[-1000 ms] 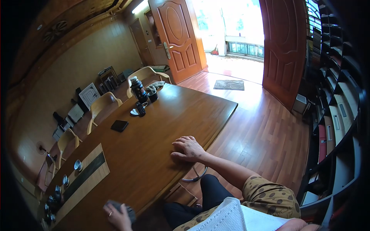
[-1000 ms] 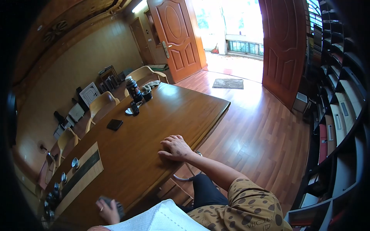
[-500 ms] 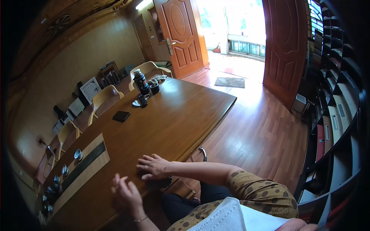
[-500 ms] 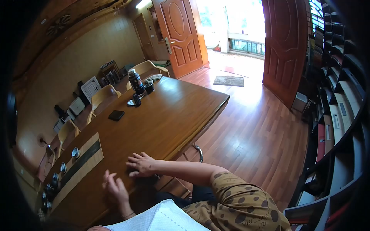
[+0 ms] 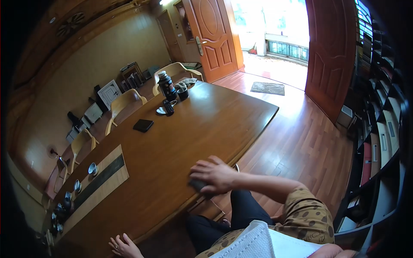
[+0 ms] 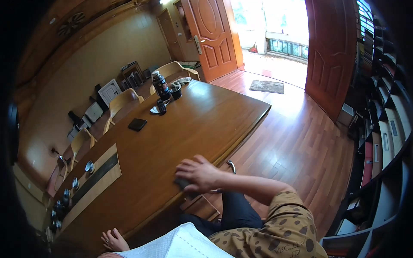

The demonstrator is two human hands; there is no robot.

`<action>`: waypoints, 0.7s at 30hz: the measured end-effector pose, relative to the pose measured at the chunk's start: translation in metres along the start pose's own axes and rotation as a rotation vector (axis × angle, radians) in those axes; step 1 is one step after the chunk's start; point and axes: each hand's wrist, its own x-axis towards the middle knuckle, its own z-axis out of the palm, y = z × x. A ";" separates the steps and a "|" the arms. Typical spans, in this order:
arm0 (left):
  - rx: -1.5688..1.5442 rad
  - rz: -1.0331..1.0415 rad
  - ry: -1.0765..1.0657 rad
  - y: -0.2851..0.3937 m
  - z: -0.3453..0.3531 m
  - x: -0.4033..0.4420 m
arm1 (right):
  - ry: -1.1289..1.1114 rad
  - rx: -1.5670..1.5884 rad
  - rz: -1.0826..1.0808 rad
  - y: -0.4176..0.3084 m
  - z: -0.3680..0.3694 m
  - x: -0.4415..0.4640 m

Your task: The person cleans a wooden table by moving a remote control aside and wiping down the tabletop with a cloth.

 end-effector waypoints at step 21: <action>-0.158 -0.118 -0.417 0.030 0.009 0.028 | -0.111 0.062 0.101 -0.007 0.004 0.070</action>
